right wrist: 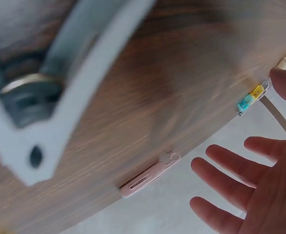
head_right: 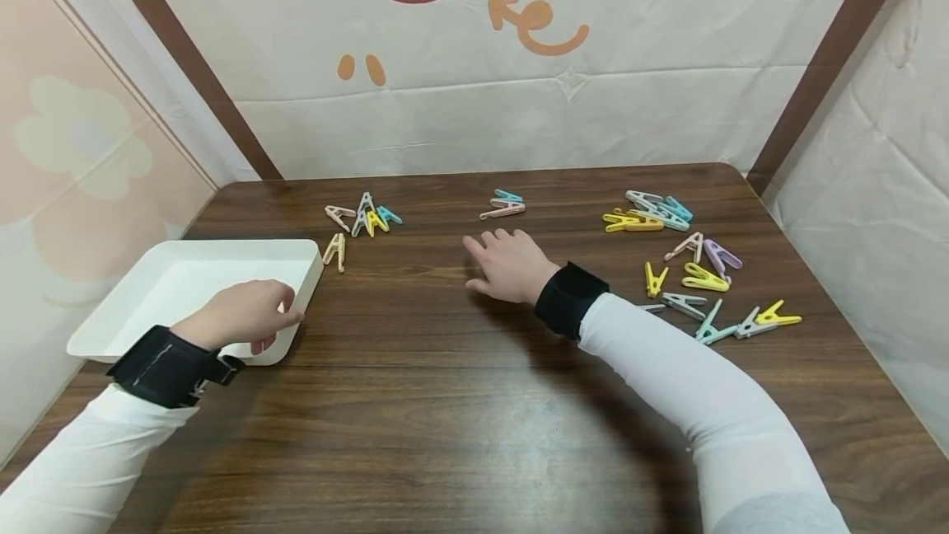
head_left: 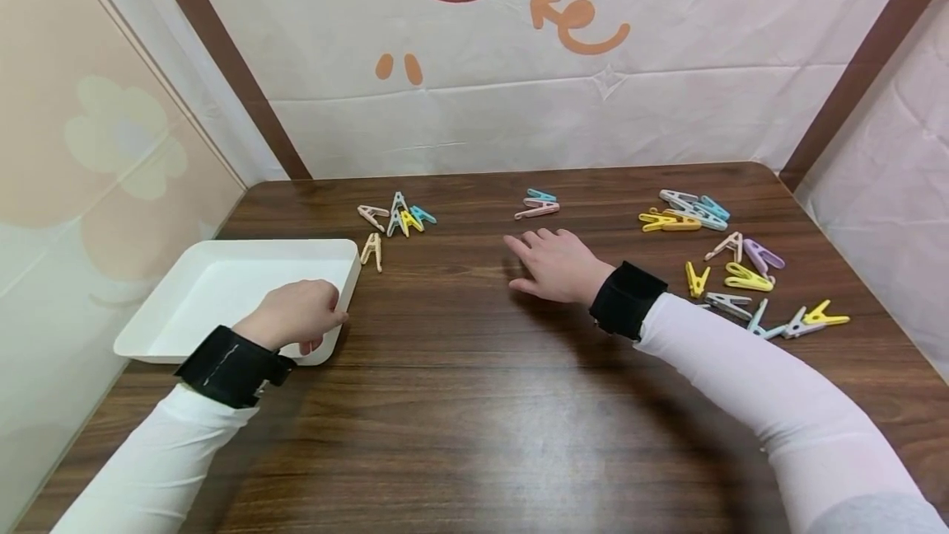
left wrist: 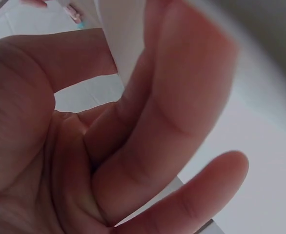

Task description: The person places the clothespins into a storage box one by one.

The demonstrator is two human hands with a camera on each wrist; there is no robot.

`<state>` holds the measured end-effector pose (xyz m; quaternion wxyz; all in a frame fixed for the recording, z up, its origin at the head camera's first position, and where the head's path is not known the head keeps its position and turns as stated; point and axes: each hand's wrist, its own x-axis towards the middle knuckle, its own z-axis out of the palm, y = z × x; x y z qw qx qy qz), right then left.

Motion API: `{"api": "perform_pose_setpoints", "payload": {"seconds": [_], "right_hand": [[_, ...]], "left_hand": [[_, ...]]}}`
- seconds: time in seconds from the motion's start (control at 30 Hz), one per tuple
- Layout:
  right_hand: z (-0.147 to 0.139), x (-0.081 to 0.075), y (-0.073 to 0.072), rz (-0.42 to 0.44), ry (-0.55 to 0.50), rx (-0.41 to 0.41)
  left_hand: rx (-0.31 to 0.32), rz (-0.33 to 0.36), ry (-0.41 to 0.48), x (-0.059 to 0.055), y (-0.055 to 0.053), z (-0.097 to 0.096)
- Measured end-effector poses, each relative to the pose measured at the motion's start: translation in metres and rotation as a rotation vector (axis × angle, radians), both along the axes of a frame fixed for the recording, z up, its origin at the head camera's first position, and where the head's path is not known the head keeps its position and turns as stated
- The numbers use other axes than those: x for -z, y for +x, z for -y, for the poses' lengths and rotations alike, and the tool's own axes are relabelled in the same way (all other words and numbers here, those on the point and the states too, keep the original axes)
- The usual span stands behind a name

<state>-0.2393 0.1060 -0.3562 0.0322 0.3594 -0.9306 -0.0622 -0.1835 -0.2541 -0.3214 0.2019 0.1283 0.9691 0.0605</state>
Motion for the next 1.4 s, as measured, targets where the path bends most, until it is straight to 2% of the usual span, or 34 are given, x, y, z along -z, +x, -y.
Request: {"api": "perform_pose_setpoints", "payload": {"seconds": [0.2,0.4,0.67,0.9,1.1,1.27,1.4], "right_hand": [[0.014,-0.002,-0.001,0.003,-0.007,-0.005],[0.029,-0.004,-0.004,0.049,-0.026,0.009],[0.049,-0.012,-0.012,0.158,-0.097,0.067],[0.065,-0.017,-0.018,0.213,-0.098,0.13],[0.08,-0.013,-0.019,0.313,-0.142,0.204],[0.096,-0.009,-0.016,0.374,-0.24,0.246],[0.109,-0.009,-0.012,0.419,-0.306,0.279]], "left_hand": [[-0.001,0.054,0.061,0.0,-0.002,-0.01],[0.01,0.077,0.107,0.0,-0.003,-0.022],[0.036,0.1,0.143,-0.001,-0.003,-0.041],[0.071,0.118,0.141,-0.001,-0.003,-0.059],[0.056,0.115,0.117,0.0,-0.002,-0.071],[0.048,0.097,0.119,0.002,0.001,-0.079],[0.073,0.068,0.148,0.003,0.003,-0.083]]}}
